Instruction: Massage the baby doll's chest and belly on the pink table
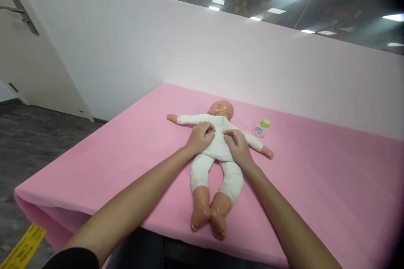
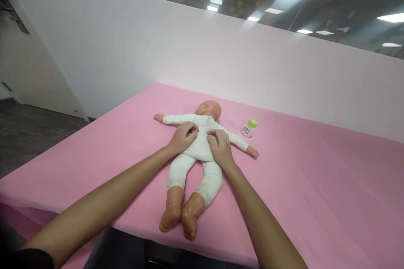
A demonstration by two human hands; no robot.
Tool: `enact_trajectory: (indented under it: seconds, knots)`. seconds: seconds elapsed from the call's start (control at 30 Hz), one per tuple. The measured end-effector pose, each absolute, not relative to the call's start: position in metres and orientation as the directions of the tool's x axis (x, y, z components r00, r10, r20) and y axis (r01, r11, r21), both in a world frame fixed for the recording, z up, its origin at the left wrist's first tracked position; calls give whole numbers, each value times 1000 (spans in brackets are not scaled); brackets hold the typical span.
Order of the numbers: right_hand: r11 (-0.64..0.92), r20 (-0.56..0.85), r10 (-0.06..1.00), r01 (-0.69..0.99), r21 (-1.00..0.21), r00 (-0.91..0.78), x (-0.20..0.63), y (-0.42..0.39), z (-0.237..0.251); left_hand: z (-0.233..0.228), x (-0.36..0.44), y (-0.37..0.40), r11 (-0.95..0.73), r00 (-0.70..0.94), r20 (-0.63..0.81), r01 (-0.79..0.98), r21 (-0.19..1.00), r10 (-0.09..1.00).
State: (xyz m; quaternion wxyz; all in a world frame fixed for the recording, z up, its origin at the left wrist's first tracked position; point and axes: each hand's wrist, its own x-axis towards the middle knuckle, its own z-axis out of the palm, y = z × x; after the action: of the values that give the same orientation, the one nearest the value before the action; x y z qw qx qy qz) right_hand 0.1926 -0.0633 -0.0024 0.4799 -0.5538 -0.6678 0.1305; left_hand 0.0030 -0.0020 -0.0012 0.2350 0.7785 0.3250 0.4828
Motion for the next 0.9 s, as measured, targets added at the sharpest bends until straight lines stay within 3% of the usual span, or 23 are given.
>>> enact_trajectory:
  seconds: [0.9]
  knots:
    - [347,491,868,613,-710,77,192,-63,-2,-1,3,-1,-677,322,598,291,676,734]
